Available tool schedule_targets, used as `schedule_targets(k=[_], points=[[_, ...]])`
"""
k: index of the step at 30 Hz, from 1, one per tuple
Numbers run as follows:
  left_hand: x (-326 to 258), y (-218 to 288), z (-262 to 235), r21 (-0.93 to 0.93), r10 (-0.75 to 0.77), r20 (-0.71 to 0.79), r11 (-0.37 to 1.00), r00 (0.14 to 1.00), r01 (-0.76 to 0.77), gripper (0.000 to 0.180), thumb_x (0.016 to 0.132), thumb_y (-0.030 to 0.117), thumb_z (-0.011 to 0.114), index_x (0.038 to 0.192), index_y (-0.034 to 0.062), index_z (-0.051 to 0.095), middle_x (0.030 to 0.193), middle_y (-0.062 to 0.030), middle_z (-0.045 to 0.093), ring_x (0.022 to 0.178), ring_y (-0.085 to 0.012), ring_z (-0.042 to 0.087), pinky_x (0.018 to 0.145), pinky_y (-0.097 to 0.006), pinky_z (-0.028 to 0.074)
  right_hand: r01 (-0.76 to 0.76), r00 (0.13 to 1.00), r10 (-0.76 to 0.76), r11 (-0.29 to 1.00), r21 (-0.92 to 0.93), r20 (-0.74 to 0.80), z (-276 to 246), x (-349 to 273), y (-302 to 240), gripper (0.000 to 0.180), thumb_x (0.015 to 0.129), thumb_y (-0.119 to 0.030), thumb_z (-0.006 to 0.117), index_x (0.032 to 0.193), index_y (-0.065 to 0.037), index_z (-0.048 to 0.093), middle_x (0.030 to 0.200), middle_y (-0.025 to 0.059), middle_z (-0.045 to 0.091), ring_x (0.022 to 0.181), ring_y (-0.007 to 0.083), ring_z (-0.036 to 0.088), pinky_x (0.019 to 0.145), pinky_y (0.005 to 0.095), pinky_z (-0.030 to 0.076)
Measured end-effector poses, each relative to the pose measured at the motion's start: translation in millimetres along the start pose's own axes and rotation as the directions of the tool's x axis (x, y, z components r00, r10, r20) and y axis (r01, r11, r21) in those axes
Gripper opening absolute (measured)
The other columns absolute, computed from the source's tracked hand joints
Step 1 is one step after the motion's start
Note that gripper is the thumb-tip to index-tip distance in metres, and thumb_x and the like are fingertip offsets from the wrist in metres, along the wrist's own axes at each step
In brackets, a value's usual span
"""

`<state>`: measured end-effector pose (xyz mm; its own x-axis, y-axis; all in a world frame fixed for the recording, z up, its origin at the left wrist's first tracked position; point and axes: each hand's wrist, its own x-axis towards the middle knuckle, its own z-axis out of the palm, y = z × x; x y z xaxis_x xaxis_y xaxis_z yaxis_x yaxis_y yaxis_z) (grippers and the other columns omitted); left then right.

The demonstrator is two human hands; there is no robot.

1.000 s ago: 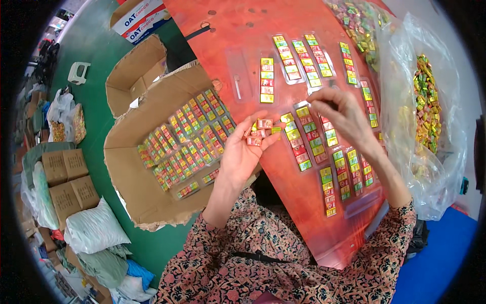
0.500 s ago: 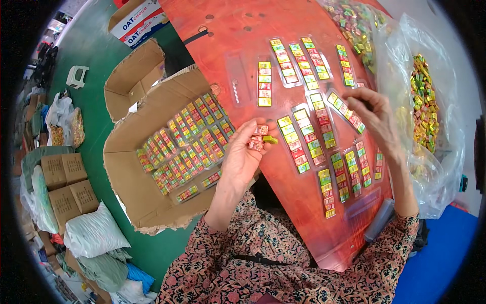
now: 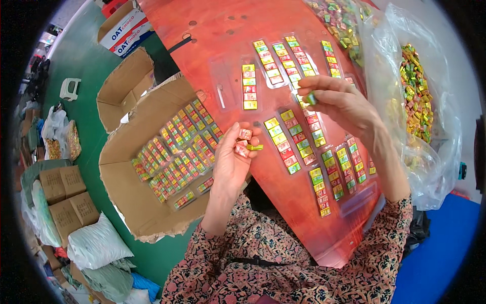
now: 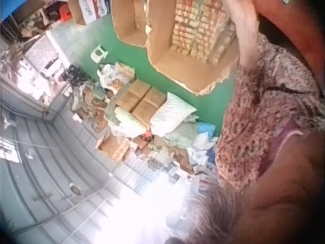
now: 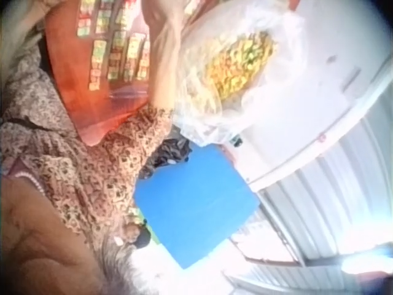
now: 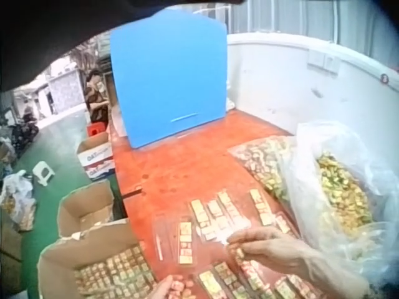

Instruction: Placing individual small candy packets into plastic trays for bulk packaging.

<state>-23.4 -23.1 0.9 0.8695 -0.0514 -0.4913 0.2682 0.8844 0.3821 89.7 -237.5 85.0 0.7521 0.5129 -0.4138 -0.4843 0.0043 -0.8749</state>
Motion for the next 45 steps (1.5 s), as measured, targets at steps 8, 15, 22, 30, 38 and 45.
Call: schedule_targets(k=[8, 15, 22, 30, 38, 45], points=[[-1.4, 0.1, 2.0, 0.020, 0.026, -0.016, 0.999, 1.000, -0.025, 0.020, 0.089, 0.021, 0.048, 0.093, 0.0027, 0.056, 0.085, -0.0136, 0.062, 0.066, -0.0146, 0.058, 0.049, -0.023, 0.043, 0.095, 0.993, -0.103, 0.989, -0.115, -0.061, 16.7, 28.4, 7.4, 0.028, 0.079, -0.003, 0.057, 0.107, 0.001, 0.053, 0.097, 0.0071, 0.060, 0.085, 0.0121, 0.057, 0.077, 0.0243, 0.046], [-0.2, -1.1, 4.4, 0.033, 0.037, -0.048, 0.999, 0.998, -0.036, 0.021, 0.089, 0.021, 0.048, 0.095, 0.0030, 0.055, 0.085, -0.0140, 0.062, 0.067, -0.0155, 0.059, 0.049, -0.023, 0.043, 0.366, 0.860, -0.474, 0.830, -0.420, -0.189, 32.6, 91.5, 9.6, 0.028, 0.072, -0.004, 0.063, 0.098, 0.004, 0.059, 0.087, 0.0097, 0.063, 0.080, 0.0127, 0.059, 0.070, 0.0237, 0.047], [1.3, -2.0, 6.5, 0.096, 0.044, -0.035, 0.995, 0.998, -0.041, 0.031, 0.089, 0.023, 0.047, 0.113, 0.0021, 0.047, 0.088, -0.0149, 0.062, 0.069, -0.0170, 0.060, 0.051, -0.023, 0.044, 0.333, 0.742, -0.647, 0.582, -0.742, -0.174, 48.8, 137.3, 24.6, 0.022, 0.071, -0.004, 0.064, 0.092, 0.003, 0.063, 0.083, 0.0123, 0.065, 0.073, 0.0155, 0.062, 0.065, 0.0266, 0.049], [-1.6, -0.4, 7.5, 0.108, 0.044, -0.045, 0.993, 0.998, -0.039, 0.033, 0.089, 0.021, 0.046, 0.117, 0.0028, 0.046, 0.093, -0.0163, 0.061, 0.071, -0.0154, 0.058, 0.053, -0.024, 0.043, 0.361, 0.684, -0.729, 0.377, -0.853, -0.032, 47.2, 144.8, 35.3, 0.014, 0.066, -0.002, 0.063, 0.079, 0.002, 0.063, 0.073, 0.0178, 0.060, 0.069, 0.0307, 0.059, 0.062, 0.0368, 0.046], [-0.9, -0.7, 9.4, 0.126, 0.036, -0.019, 0.991, 0.999, -0.033, 0.035, 0.089, 0.021, 0.045, 0.120, 0.0040, 0.045, 0.093, -0.0157, 0.061, 0.072, -0.0147, 0.058, 0.054, -0.023, 0.043, 0.310, 0.665, -0.739, 0.135, -0.941, 0.112, 46.0, 142.7, 37.7, 0.018, 0.070, -0.006, 0.063, 0.086, 0.001, 0.064, 0.080, 0.0156, 0.057, 0.076, 0.0293, 0.056, 0.065, 0.0359, 0.044], [-2.3, 1.1, 8.6, 0.131, 0.033, -0.013, 0.991, 0.999, -0.031, 0.036, 0.090, 0.023, 0.045, 0.120, 0.0036, 0.044, 0.094, -0.0153, 0.061, 0.073, -0.0143, 0.058, 0.055, -0.023, 0.043, 0.317, 0.593, -0.721, -0.201, -0.927, 0.359, 48.1, 139.3, 34.5, 0.012, 0.070, -0.008, 0.055, 0.076, 0.001, 0.060, 0.078, 0.0155, 0.054, 0.077, 0.0325, 0.053, 0.064, 0.0407, 0.043]])
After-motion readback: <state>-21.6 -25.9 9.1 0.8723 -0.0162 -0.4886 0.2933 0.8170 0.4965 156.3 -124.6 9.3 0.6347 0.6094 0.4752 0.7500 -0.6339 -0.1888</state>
